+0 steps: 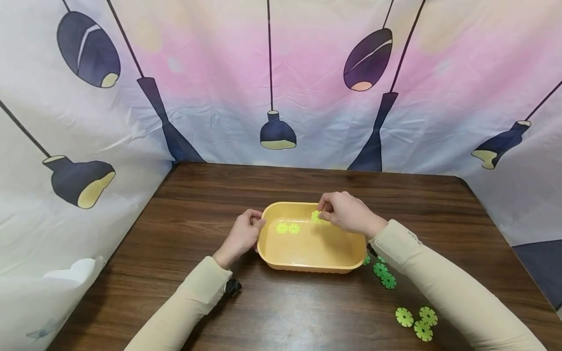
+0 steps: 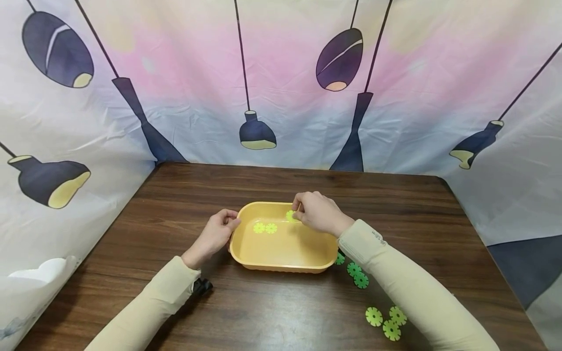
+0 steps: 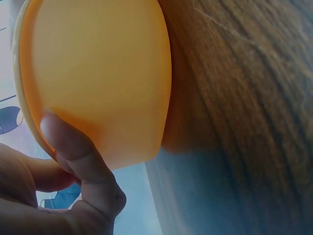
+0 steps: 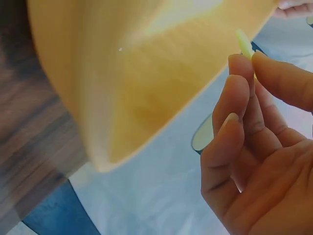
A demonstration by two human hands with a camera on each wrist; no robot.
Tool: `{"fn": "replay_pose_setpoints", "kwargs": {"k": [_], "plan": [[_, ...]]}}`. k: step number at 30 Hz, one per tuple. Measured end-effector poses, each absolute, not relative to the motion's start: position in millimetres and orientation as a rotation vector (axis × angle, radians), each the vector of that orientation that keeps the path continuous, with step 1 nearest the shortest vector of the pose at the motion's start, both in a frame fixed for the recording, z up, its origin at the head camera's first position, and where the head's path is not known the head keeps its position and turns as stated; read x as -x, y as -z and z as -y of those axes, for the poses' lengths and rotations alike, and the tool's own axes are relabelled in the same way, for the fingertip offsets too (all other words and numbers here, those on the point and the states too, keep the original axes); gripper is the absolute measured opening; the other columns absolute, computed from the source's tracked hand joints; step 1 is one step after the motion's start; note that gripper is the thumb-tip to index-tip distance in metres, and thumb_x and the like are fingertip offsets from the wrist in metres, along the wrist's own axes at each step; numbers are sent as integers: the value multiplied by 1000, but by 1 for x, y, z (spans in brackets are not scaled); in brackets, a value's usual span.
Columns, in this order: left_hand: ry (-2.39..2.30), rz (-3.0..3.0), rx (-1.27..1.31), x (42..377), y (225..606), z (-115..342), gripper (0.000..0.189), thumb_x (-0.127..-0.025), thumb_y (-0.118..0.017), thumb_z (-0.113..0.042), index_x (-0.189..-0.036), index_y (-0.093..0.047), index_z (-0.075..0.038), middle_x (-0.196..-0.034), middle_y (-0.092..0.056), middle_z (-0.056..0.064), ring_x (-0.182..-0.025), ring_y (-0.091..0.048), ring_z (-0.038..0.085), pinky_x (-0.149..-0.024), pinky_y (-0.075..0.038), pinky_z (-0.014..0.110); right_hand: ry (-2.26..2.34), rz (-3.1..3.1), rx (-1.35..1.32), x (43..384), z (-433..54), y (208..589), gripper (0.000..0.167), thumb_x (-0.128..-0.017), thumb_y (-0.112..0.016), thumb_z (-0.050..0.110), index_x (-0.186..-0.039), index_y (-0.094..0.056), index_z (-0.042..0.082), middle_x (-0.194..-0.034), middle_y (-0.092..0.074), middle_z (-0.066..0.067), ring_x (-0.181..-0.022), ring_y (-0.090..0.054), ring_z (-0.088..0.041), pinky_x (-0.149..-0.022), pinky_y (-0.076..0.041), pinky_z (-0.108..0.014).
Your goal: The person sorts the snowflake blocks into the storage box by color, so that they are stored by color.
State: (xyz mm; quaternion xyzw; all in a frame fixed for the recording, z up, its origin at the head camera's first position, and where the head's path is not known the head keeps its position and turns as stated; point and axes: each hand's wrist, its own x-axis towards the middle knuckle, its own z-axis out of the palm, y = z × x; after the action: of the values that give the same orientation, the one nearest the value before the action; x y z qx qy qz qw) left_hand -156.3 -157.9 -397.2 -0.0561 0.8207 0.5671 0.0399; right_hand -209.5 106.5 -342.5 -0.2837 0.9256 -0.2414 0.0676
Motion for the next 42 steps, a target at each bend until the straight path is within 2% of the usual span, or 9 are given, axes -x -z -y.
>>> {"fn": "replay_pose_setpoints", "kwargs": {"k": [4, 11, 18, 26, 29, 34, 38, 42], "plan": [[-1738, -2522, 171, 157, 397, 159, 23, -100, -51, -9, -118, -51, 5, -86, -56, 18, -44, -48, 17, -40, -50, 35, 717, -2768, 876, 211, -97, 338, 9, -90, -70, 18, -96, -66, 14, -77, -63, 5, -62, -56, -11, -55, -47, -29], [-1740, -2508, 163, 156, 398, 159, 22, -101, -51, -10, -117, -51, 4, -84, -54, 18, -44, -48, 17, -38, -47, 29, 565, -2717, 897, 217, -79, 346, 6, -90, -70, 17, -94, -66, 14, -80, -64, 7, -62, -57, -10, -54, -47, -29], [-1758, -2498, 166, 155, 399, 158, 22, -101, -51, -10, -117, -51, 4, -82, -53, 17, -43, -47, 16, -38, -46, 28, 424, -2721, 851, 221, -73, 349, 5, -87, -73, 13, -89, -68, 14, -81, -62, 5, -66, -57, -13, -59, -48, -33], [-1775, -2494, 159, 155, 398, 158, 21, -100, -51, -8, -117, -51, 5, -82, -53, 18, -43, -47, 15, -37, -45, 26, 307, -2765, 837, 220, -65, 362, 5, -88, -71, 9, -89, -68, 13, -81, -61, 4, -67, -55, -14, -58, -47, -35], [-1778, -2491, 157, 155, 399, 158, 21, -100, -51, -8, -117, -51, 5, -81, -52, 17, -43, -47, 15, -38, -46, 27, 276, -2776, 830, 219, -62, 369, 8, -88, -68, 7, -86, -67, 14, -76, -60, 4, -63, -51, -13, -54, -43, -31], [-1783, -2496, 150, 155, 399, 158, 21, -100, -52, -7, -116, -51, 6, -79, -51, 15, -43, -47, 15, -38, -46, 27, 275, -2791, 835, 218, -60, 374, 19, -86, -60, -1, -75, -63, 14, -63, -46, 5, -54, -38, -12, -46, -29, -27], [-1790, -2498, 155, 155, 399, 158, 21, -100, -52, -7, -116, -51, 6, -79, -51, 15, -43, -47, 15, -37, -45, 27, 285, -2809, 840, 219, -59, 376, 31, -82, -53, -7, -63, -47, 17, -58, -31, 5, -52, -27, -12, -45, -20, -26], [-1791, -2496, 159, 155, 399, 159, 21, -100, -52, -7, -116, -51, 6, -79, -52, 16, -43, -47, 15, -37, -46, 27, 281, -2819, 837, 220, -59, 376, 32, -77, -47, -11, -63, -37, 16, -61, -23, 3, -55, -21, -13, -47, -16, -27]]}}
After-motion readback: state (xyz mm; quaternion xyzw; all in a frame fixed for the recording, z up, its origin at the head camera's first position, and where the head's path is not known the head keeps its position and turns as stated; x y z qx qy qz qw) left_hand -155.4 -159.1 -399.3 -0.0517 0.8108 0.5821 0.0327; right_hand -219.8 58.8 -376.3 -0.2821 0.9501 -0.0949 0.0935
